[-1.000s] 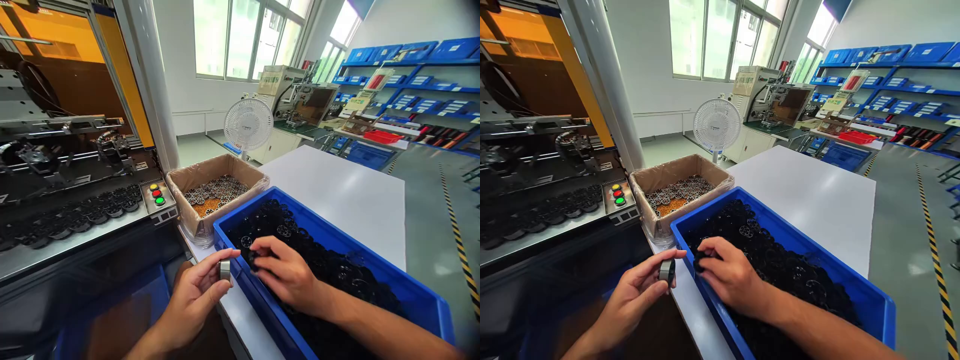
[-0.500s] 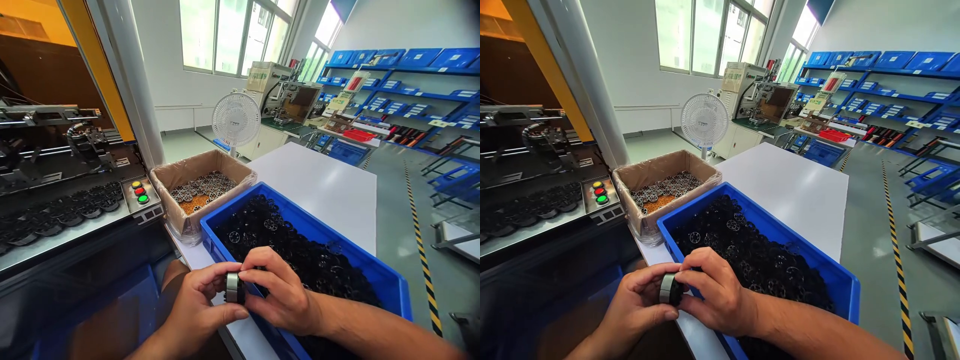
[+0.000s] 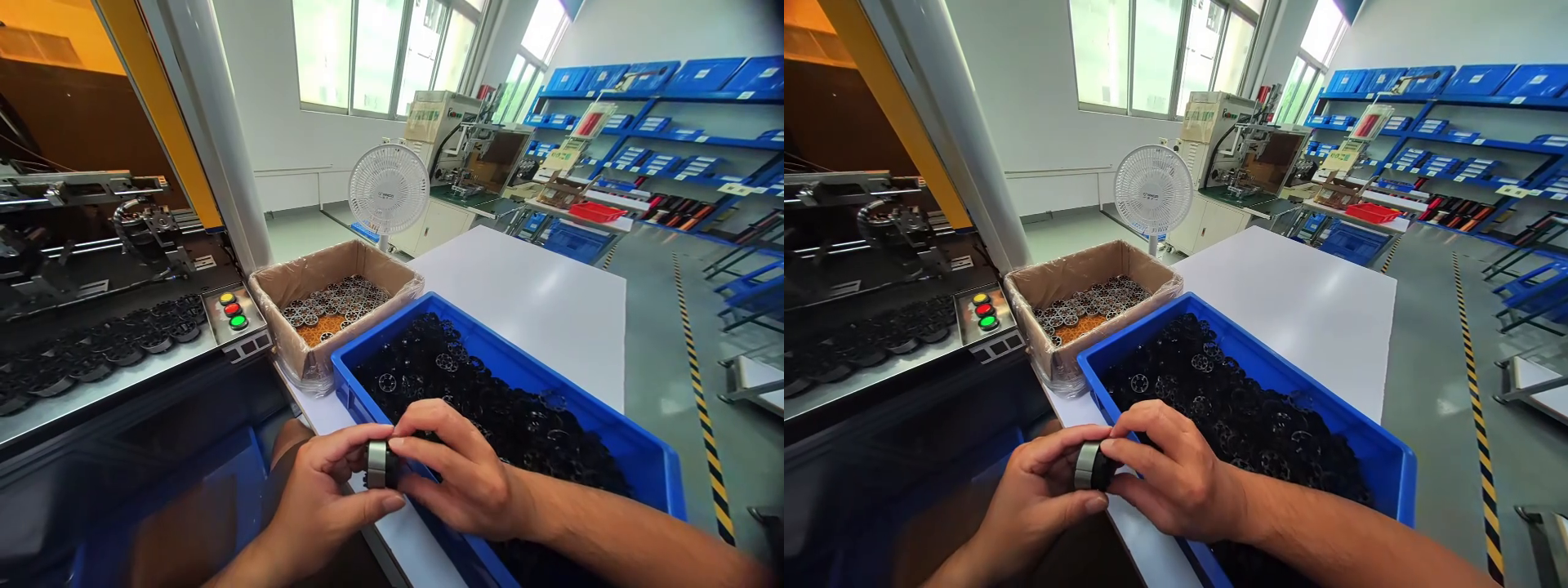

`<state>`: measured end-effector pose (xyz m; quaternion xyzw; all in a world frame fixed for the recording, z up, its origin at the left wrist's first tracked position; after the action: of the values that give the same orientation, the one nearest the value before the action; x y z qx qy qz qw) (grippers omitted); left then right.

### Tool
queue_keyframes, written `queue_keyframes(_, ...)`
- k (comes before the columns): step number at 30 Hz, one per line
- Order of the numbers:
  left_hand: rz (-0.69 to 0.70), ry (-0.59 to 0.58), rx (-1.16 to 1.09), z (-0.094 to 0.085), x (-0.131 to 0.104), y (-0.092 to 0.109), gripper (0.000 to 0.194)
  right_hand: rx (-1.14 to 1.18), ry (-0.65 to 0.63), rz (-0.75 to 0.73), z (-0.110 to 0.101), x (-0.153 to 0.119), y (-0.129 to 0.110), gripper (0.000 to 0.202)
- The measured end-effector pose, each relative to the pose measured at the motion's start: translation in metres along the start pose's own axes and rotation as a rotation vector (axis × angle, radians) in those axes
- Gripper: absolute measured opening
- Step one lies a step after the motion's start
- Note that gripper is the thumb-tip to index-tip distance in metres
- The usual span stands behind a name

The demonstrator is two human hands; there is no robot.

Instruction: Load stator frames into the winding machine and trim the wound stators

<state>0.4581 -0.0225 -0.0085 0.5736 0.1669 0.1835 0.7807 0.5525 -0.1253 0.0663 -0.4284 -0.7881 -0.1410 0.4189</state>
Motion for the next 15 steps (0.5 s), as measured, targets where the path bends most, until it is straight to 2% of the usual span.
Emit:
queue_keyframes(9, -0.103, -0.047, -0.005, 0.002, 0.001, -0.009, 0.051, -0.047, -0.044, -0.075, 0.003, -0.006, -0.005, 0.036)
queue_keyframes(15, -0.066, -0.124, 0.053, 0.007, -0.003, -0.010, 0.052, 0.017, -0.057, 0.011, 0.004, -0.004, 0.005, 0.042)
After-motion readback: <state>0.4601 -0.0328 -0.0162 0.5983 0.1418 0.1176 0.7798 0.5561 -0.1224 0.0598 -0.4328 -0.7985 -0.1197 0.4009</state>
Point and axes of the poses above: each hand's wrist, its own x-axis towards the middle knuckle, its own z-axis out of the palm, y = z × x, the point moved 7 cm from there along x, towards the middle knuckle, and after that the axes turned 8 degrees about -z, right-handed, at the moved point
